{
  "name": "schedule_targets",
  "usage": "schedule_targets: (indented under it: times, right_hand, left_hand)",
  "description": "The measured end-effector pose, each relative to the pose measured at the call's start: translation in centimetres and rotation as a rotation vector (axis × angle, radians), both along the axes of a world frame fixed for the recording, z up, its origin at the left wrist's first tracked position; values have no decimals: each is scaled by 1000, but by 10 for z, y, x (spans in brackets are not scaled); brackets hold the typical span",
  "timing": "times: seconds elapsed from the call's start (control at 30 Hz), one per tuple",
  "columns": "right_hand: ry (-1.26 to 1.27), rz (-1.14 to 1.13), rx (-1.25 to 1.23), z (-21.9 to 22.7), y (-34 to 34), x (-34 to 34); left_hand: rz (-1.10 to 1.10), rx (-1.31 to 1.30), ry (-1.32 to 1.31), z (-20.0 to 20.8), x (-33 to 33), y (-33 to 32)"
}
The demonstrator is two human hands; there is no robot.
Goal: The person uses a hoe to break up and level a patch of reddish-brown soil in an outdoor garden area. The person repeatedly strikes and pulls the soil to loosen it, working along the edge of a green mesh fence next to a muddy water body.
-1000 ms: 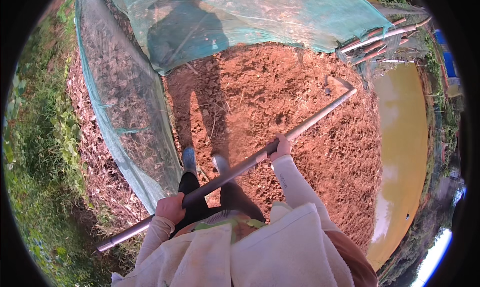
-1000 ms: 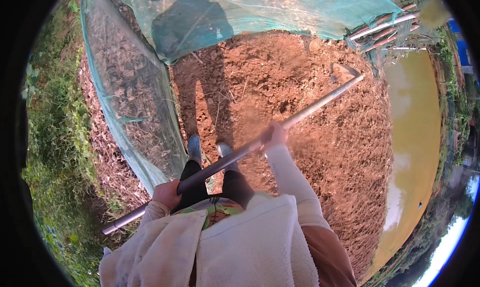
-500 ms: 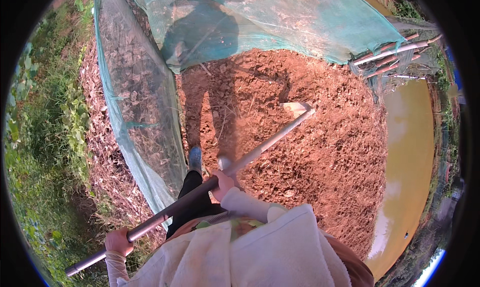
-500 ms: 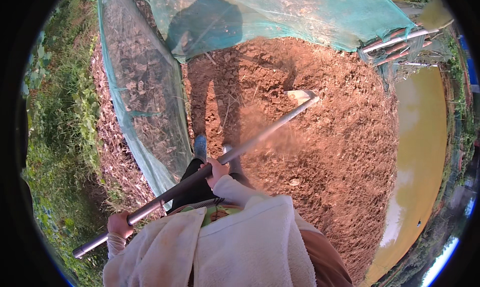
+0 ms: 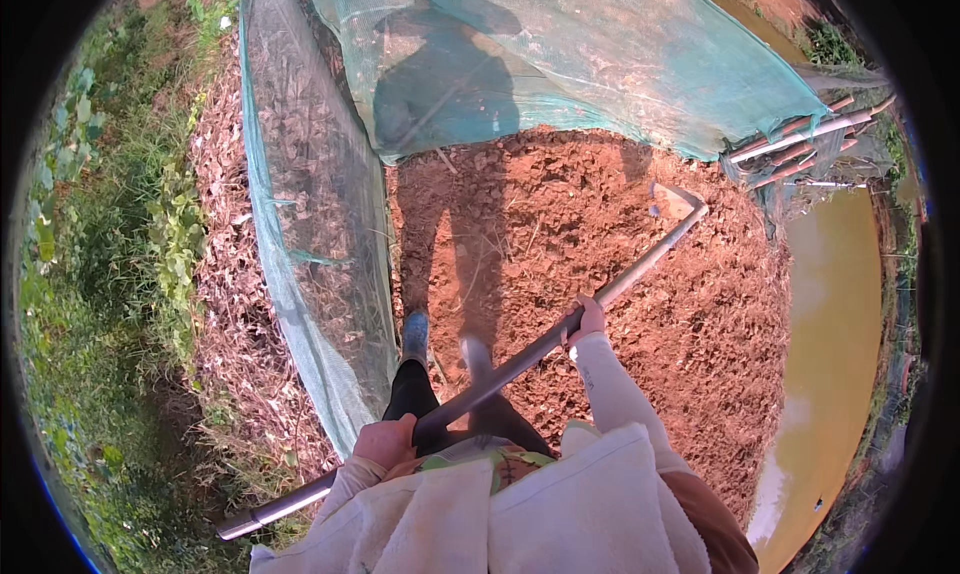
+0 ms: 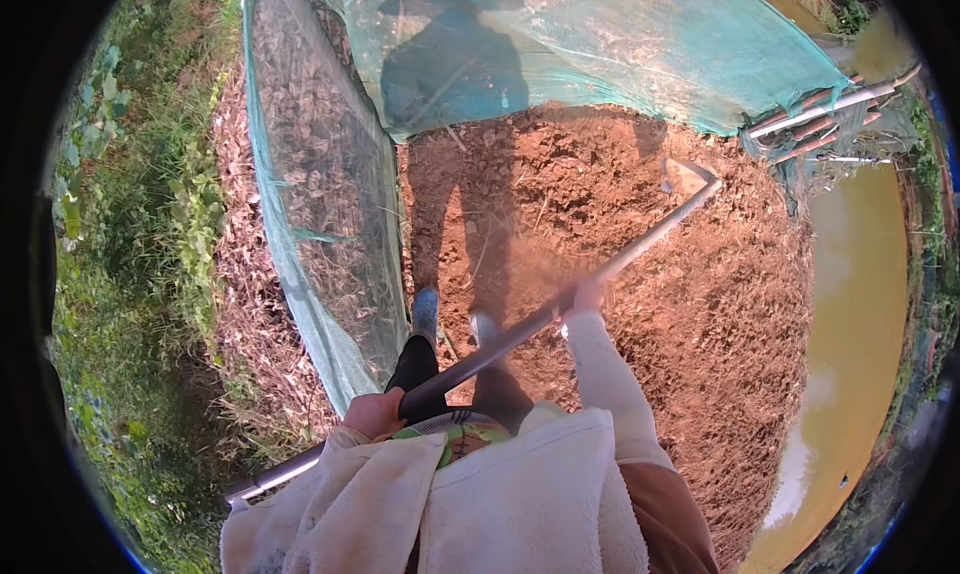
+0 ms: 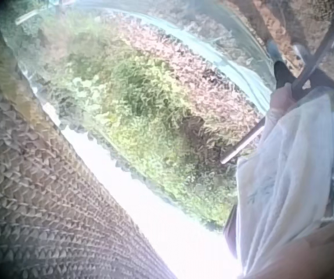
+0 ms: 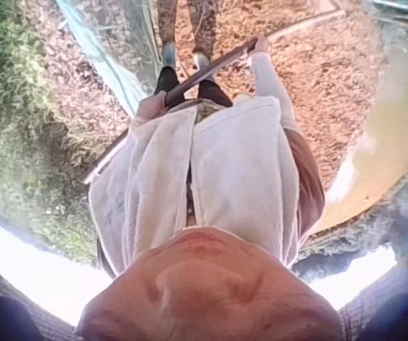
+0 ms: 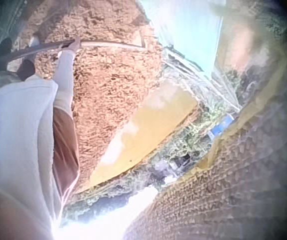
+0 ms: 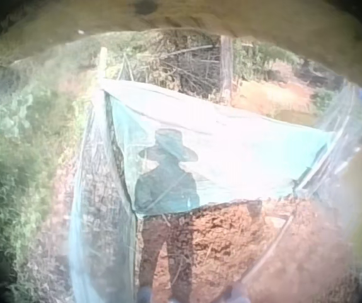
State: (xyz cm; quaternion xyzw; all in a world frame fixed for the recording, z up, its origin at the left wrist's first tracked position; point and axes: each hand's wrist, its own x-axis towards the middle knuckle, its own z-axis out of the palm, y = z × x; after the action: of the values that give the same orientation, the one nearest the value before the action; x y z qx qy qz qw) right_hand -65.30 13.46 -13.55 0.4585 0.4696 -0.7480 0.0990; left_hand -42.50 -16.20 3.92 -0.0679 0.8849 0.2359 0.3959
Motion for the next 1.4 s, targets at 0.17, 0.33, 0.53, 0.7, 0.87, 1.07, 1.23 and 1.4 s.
schedule_targets:
  times: [0.17, 0.33, 0.53, 0.7, 0.87, 1.07, 1.23, 1.4]
  right_hand:
    - [-274, 17, -144, -21, -67, 78]
    - [-484, 230, -544, 36, -126, 134]
    - [-412, 329, -641, 73, -165, 124]
    - [-236, 305, -597, 95, -151, 89]
    - [144, 71, -271, 101, -72, 1]
    - [295, -15, -167, 57, 29, -67]
    - [-326, 86, 138, 10, -21, -4]
    - [-217, 73, -399, -9, -94, 112]
  left_hand:
    - [-20, -170, -137, 83, 24, -59]
    - [115, -439, -243, 170, 66, -109]
    - [141, -554, -232, 193, 81, -130]
    - [119, -515, -122, 141, 82, -128]
    - [49, -173, 168, 52, 11, -70]
    - [74, 126, 222, 45, -45, -9]
    - [37, 81, -35, 32, 1, -37]
    - [96, -421, -223, 116, 67, -119]
